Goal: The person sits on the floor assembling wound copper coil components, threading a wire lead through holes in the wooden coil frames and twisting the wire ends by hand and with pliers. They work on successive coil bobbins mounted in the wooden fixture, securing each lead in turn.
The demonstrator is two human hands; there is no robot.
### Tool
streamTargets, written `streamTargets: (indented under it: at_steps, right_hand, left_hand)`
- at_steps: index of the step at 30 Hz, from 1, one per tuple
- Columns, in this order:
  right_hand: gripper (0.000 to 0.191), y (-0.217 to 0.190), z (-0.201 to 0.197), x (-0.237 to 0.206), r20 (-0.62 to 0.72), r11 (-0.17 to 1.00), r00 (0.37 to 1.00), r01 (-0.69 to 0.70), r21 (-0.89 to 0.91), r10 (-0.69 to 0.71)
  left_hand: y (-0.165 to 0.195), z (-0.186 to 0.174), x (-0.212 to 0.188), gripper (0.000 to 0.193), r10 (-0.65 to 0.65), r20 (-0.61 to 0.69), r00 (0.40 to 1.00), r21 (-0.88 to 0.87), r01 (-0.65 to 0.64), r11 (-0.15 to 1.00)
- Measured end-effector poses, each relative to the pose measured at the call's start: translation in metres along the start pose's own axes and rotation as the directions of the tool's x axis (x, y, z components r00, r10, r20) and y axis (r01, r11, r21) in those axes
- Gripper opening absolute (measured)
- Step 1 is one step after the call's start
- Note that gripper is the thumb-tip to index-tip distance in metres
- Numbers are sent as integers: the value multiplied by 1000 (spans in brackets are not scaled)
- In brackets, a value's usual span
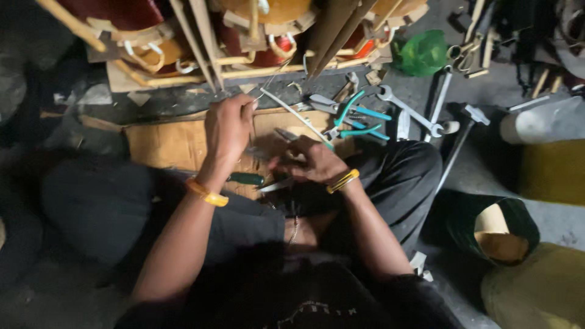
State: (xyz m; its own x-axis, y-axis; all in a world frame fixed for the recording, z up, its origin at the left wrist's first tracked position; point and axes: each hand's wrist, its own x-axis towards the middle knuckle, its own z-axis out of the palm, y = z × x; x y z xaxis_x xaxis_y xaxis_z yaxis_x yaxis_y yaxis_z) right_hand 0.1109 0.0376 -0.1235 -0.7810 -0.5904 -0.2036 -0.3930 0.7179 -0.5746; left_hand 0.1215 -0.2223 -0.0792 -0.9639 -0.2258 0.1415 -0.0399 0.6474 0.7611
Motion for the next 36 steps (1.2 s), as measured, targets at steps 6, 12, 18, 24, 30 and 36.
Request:
streamTargets:
  at_steps: [6,12,18,24,30,36]
  right_hand:
    - [65,73,-40,22,-206,715,978,-144,-684,0]
    - [67,95,-64,29,17,559,985,-83,-825,172]
    - [50,81,-75,29,-153,684,982,-189,-705,114]
    - [41,59,-45,9,-307,933,933,-269,-240,190]
    - [43,19,16,5,40,794,995,-100,600,95]
    - [35,-16,31,16,46,794,990,-133,593,132]
  left_hand:
    - [9,-7,-6,11,134,111,985,197,-154,968]
    - [16,-7,-13,12,132,119,984,129,-147,981]
    - [15,-23,-12,12,59,88,994,-15,-58,998]
    - [24,-28,-10,20,-20,197,980,-150,51,987]
    - [28,-27,-13,16,31,116,993,-131,-15,991]
    - [21,-11,-20,13,134,187,973,135,-160,978]
